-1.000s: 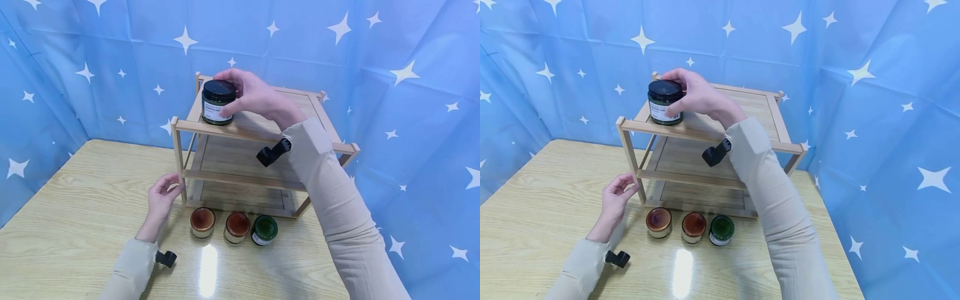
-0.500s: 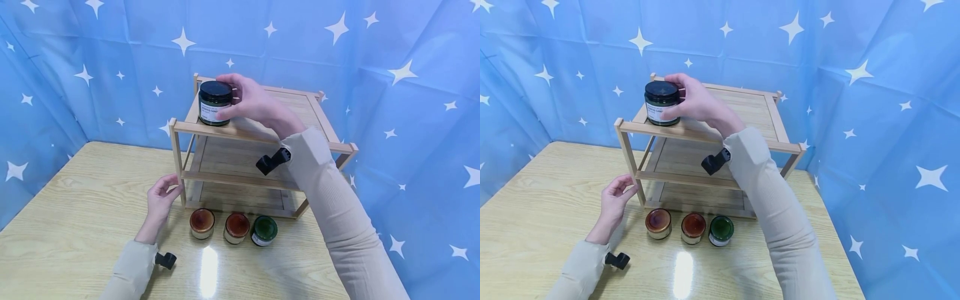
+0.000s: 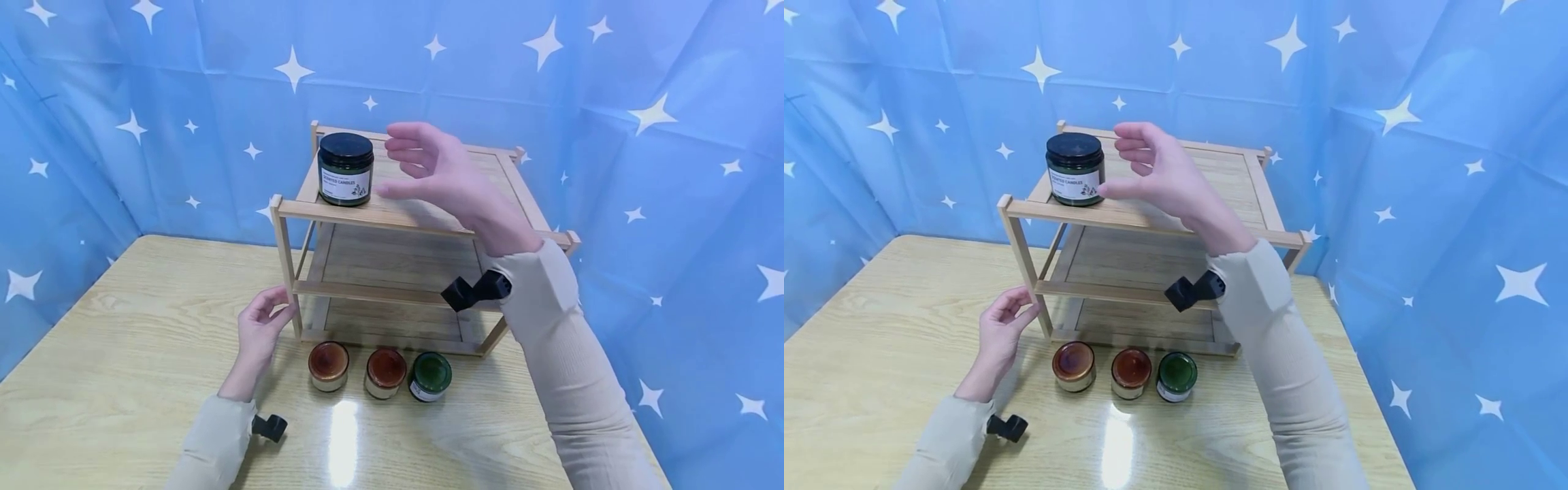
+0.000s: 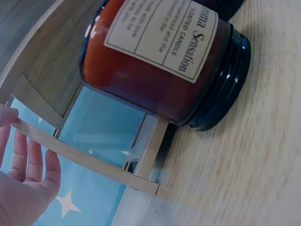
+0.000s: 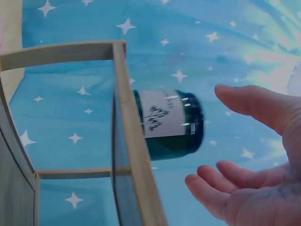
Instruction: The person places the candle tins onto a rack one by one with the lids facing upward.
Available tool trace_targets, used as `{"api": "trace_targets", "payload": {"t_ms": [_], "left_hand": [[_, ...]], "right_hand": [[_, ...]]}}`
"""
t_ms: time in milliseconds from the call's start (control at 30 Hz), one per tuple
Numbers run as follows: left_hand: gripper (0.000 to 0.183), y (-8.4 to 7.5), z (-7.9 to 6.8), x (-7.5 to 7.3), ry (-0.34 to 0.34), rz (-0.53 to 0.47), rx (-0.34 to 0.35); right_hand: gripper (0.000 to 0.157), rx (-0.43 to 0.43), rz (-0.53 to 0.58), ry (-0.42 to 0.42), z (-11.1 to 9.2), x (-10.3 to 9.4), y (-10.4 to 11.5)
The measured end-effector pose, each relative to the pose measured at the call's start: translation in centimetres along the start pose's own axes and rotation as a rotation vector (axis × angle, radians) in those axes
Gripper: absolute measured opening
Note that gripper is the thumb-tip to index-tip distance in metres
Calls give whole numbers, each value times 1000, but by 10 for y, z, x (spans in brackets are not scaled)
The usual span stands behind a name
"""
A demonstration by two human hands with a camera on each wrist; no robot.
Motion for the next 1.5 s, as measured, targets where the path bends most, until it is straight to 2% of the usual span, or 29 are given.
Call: {"api": "trace_targets", "payload": {"t_ms": [167, 300, 467, 600, 900, 1500], "left_hand": [[44, 0, -1, 0, -2, 13, -14], [45, -1, -1, 0, -11, 29, -22], [43, -2, -2, -1, -14, 41, -27], [40, -2, -2, -1, -9, 34, -26], [42, -3, -1, -1, -6, 32, -32], [40, -3, -1, 0, 2, 33, -25]], "right_hand": [[68, -4, -8, -52, -24, -16, 1], [67, -56, 10, -75, -41, -28, -2], [61, -116, 140, -73, -58, -38, -13], [59, -123, 182, -76, -71, -44, -21], [62, -153, 251, -78, -89, -49, -38], [63, -187, 282, -35, -117, -49, -58]]}}
Point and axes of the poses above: each hand's wrist, its own z-axis towards the middle knuckle, its own x-axis out of the palm, y = z × x, the point moved 1 cm from there along z, towards the middle knuckle, and after that the axes turned 15 degrees about -y, right-handed, at the moved point
